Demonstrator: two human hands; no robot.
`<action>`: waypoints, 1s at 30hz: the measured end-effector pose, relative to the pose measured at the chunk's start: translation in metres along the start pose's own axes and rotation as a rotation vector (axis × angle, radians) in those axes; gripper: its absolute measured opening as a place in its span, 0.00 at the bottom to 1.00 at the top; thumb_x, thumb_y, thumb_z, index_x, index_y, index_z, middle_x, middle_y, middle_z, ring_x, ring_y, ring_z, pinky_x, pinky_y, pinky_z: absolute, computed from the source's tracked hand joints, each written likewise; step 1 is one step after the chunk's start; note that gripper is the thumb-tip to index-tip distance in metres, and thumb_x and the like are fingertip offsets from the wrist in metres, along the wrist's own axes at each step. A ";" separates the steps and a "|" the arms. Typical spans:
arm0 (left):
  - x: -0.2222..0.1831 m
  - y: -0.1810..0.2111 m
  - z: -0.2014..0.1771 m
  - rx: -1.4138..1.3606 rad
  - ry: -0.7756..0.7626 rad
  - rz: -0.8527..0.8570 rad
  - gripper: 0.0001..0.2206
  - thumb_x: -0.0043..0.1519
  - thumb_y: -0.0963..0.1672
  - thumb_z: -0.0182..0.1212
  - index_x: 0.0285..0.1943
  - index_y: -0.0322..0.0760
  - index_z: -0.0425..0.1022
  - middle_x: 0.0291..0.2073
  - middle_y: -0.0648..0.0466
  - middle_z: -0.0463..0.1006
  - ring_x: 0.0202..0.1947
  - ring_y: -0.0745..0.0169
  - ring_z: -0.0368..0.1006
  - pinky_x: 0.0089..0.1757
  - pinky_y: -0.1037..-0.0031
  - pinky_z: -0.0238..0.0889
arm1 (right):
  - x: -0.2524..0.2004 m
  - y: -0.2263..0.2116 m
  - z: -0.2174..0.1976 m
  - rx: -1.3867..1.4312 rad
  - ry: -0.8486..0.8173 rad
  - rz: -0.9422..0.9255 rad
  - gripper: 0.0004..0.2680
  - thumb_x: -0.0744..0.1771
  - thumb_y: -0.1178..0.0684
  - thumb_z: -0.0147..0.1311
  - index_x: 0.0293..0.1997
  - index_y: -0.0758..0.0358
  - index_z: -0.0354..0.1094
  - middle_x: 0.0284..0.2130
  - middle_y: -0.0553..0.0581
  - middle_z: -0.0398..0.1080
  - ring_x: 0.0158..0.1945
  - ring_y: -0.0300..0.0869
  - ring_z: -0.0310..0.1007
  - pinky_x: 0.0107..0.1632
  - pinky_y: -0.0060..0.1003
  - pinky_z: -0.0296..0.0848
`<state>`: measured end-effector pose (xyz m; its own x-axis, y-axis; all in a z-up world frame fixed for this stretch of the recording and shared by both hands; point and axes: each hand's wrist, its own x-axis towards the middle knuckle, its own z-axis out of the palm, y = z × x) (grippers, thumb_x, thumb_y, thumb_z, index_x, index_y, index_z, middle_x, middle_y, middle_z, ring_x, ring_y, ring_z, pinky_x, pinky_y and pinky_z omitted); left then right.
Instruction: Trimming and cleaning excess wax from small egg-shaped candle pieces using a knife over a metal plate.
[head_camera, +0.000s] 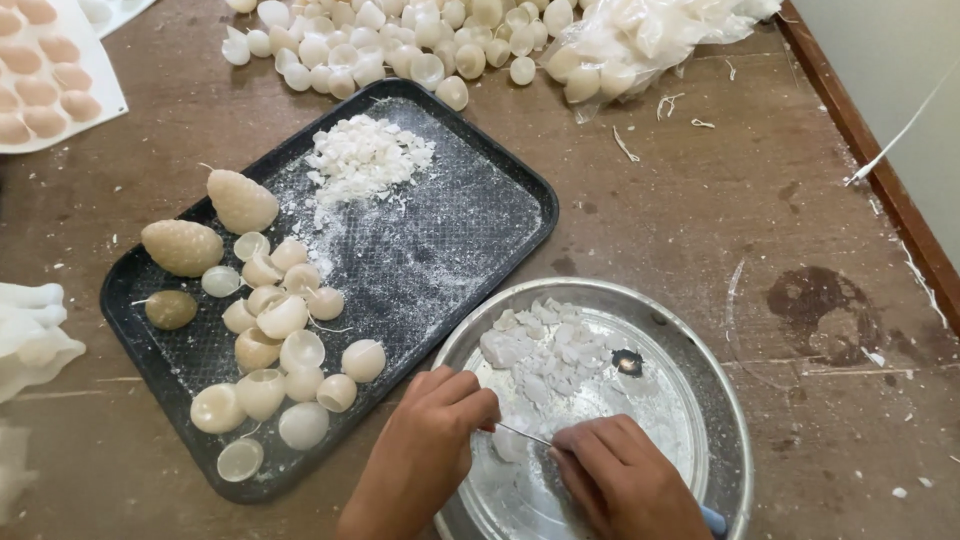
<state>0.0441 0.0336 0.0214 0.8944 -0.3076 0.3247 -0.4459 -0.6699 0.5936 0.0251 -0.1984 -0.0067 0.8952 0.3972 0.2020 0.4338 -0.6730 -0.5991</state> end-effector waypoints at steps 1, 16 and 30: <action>0.001 -0.001 0.002 -0.002 -0.001 -0.001 0.05 0.51 0.35 0.57 0.29 0.37 0.74 0.28 0.54 0.75 0.39 0.53 0.72 0.43 0.64 0.64 | 0.001 0.000 0.000 -0.001 -0.001 0.002 0.06 0.62 0.55 0.64 0.39 0.62 0.76 0.34 0.55 0.77 0.41 0.43 0.78 0.43 0.38 0.78; 0.005 -0.005 0.010 -0.096 -0.018 -0.192 0.05 0.52 0.36 0.58 0.26 0.35 0.74 0.25 0.53 0.75 0.35 0.52 0.72 0.38 0.64 0.66 | 0.008 0.011 -0.004 0.006 -0.121 0.042 0.06 0.62 0.55 0.65 0.38 0.59 0.78 0.35 0.52 0.79 0.43 0.42 0.78 0.45 0.37 0.77; 0.004 -0.008 0.013 -0.069 -0.025 -0.228 0.05 0.50 0.34 0.60 0.26 0.34 0.76 0.25 0.52 0.76 0.34 0.51 0.73 0.37 0.64 0.67 | 0.017 0.003 -0.010 0.039 -0.178 0.146 0.06 0.62 0.54 0.64 0.39 0.58 0.78 0.36 0.50 0.80 0.42 0.40 0.77 0.45 0.38 0.77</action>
<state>0.0518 0.0287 0.0085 0.9726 -0.1702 0.1586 -0.2324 -0.6768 0.6985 0.0424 -0.1994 0.0026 0.9143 0.4040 -0.0268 0.2940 -0.7079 -0.6422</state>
